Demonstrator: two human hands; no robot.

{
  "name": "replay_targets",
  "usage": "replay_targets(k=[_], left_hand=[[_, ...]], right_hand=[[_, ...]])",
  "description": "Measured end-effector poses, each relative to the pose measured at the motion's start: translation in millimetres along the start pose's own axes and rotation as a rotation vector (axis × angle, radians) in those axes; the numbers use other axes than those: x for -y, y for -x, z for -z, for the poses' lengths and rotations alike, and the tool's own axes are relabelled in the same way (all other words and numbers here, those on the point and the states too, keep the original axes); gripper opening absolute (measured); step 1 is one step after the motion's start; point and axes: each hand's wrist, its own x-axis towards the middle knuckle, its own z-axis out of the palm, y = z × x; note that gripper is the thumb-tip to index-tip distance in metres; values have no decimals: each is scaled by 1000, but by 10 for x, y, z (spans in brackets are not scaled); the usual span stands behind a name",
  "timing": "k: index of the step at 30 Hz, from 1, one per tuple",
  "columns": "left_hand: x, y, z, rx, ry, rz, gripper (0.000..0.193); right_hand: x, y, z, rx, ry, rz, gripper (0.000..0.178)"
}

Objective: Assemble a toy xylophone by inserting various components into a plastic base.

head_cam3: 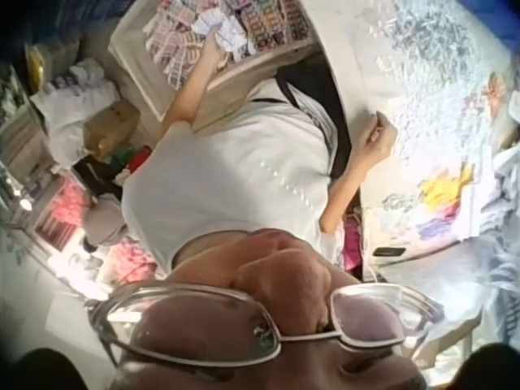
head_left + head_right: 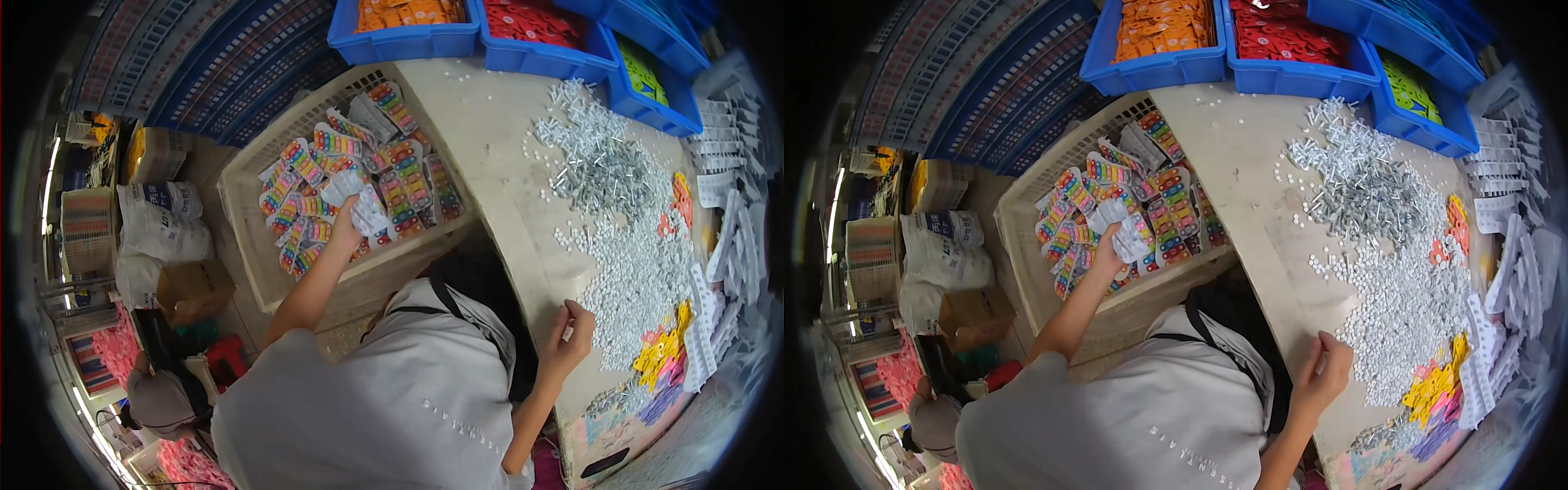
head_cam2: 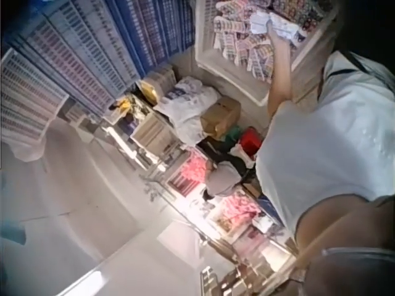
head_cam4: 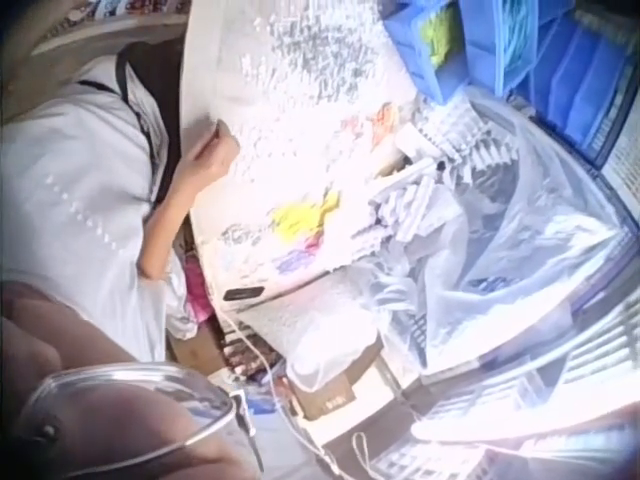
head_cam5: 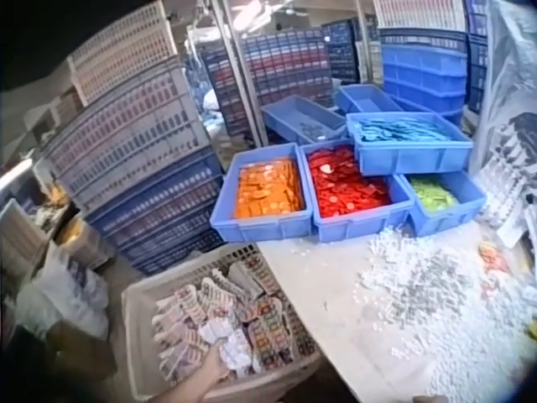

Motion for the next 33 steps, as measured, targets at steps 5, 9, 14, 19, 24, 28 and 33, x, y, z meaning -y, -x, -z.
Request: replay_targets(k=[5, 9, 14, 19, 24, 28, 33], left_hand=[[-295, -623, 509, -40, -35, -119, 35], [-951, -1059, 488, 116, -93, -252, 44], [-1136, -1321, 574, -482, -559, -464, 43], [-31, -75, -1279, -82, -837, -1202, 25], [751, 1235, -2374, 631, -1089, -1559, 21], [1224, 1628, -2668, 1124, -1113, -1602, 27], [1599, 1773, -2809, 1450, -1253, -1536, 28]], right_hand=[[-48, 104, -47, 21, 18, -107, 6], [-34, 86, -86, 27, 87, -1, 4], [-40, 68, -91, 36, 53, -6, 4], [-63, 146, -86, -40, 52, -65, 4], [-58, 166, -25, -157, 28, -38, 3], [-155, -22, 81, -219, 36, 99, 14], [-601, -355, 788, -376, 302, -42, 25]])
